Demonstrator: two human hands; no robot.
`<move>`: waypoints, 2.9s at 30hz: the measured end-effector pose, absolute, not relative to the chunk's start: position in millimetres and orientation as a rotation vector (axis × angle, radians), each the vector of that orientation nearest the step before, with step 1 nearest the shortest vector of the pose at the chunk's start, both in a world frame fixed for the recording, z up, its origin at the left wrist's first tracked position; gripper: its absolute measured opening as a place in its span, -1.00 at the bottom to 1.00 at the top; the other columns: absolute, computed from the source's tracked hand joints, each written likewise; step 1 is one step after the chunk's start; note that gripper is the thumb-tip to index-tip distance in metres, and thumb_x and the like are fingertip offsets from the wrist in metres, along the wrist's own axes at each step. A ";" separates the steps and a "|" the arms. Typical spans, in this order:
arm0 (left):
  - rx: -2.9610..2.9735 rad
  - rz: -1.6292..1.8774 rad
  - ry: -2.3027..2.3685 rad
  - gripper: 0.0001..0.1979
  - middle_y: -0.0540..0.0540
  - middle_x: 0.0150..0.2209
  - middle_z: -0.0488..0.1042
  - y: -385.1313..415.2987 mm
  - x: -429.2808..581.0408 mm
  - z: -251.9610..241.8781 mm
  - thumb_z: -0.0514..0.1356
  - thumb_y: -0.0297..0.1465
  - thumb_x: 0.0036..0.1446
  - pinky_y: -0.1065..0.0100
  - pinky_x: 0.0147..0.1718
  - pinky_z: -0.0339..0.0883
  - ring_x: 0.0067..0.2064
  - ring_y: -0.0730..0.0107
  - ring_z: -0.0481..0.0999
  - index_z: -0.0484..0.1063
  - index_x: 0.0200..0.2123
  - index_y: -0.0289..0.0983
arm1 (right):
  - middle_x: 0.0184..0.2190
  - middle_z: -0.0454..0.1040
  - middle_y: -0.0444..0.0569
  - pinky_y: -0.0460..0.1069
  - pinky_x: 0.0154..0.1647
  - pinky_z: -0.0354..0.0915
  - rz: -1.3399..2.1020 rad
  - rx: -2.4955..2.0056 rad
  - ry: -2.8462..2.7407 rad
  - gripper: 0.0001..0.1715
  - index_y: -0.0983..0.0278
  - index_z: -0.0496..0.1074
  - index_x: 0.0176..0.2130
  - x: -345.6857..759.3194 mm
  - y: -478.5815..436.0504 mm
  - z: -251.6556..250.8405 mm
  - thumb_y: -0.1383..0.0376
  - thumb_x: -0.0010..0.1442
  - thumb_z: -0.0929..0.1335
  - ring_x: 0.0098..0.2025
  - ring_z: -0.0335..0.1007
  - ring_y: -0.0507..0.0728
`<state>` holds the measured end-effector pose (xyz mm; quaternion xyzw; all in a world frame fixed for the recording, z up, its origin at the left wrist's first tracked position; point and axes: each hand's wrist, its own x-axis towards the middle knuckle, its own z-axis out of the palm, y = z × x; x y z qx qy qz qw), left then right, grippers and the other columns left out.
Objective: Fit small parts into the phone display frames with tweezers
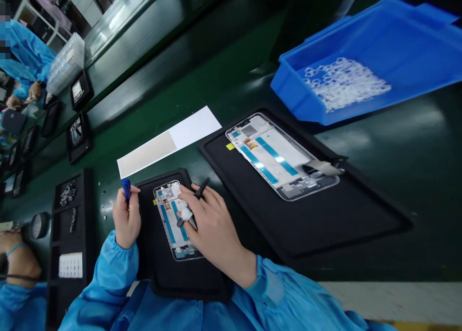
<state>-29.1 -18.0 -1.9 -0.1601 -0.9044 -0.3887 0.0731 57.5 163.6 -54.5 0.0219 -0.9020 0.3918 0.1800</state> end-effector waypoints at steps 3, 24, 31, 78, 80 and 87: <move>-0.510 -1.099 -2.715 -0.81 -0.02 -0.39 0.45 -21.7 -22.3 -8.2 0.01 -0.40 0.33 0.41 -0.36 0.33 -0.40 0.41 0.46 0.42 -0.17 -0.21 | 0.06 0.48 0.04 0.29 0.09 0.28 1.159 0.037 -2.537 -0.52 0.23 0.31 0.10 56.9 168.1 -52.7 0.47 0.20 0.23 0.14 0.32 0.34; -0.425 -0.495 -3.098 -0.70 -0.03 0.00 0.47 -47.5 -36.6 -26.4 0.17 -0.43 0.25 0.40 -0.30 0.47 -0.14 0.33 0.58 0.45 0.04 -0.08 | -0.32 0.52 -0.02 0.07 -0.30 0.29 1.022 0.230 -2.723 -0.78 0.19 0.39 -0.14 7.0 175.8 -47.2 0.39 0.24 0.24 -0.28 0.40 0.24; -0.376 -0.563 -3.060 -0.67 -0.04 0.04 0.46 -55.8 -26.6 -32.6 0.20 -0.40 0.24 0.40 -0.33 0.47 -0.14 0.33 0.59 0.42 0.07 -0.08 | -0.35 0.51 -0.02 0.11 -0.28 0.27 0.933 0.488 -2.664 -0.84 0.18 0.38 -0.12 10.9 162.0 -50.9 0.21 0.31 0.28 -0.30 0.41 0.26; -0.791 -1.177 -2.800 -0.92 -0.09 -0.22 0.59 -16.4 -20.8 2.0 0.15 -0.42 0.29 0.38 -0.19 0.48 -0.19 0.35 0.61 0.44 -0.18 -0.22 | -0.30 0.48 -0.05 0.05 -0.37 0.27 1.511 0.027 -2.492 -0.82 0.21 0.38 -0.16 26.8 158.3 -50.1 0.44 0.25 0.28 -0.29 0.28 0.19; -0.602 -1.389 -2.778 -0.93 -0.08 -0.22 0.59 -17.2 -20.5 1.8 0.17 -0.40 0.28 0.41 -0.24 0.49 -0.24 0.39 0.62 0.43 -0.19 -0.23 | -0.30 0.48 -0.05 0.04 -0.38 0.26 1.502 0.026 -2.490 -0.82 0.22 0.39 -0.17 26.5 158.4 -50.1 0.44 0.25 0.28 -0.30 0.26 0.19; -0.018 -2.188 -2.477 -0.69 -0.07 -0.32 0.62 -14.2 -26.4 4.5 0.31 -0.18 0.13 0.42 -0.37 0.53 -0.42 0.46 0.61 0.36 -0.21 -0.26 | -0.30 0.52 -0.03 0.07 -0.37 0.29 1.453 0.021 -2.443 -0.87 0.21 0.42 -0.18 26.8 157.6 -50.3 0.38 0.27 0.30 -0.29 0.31 0.21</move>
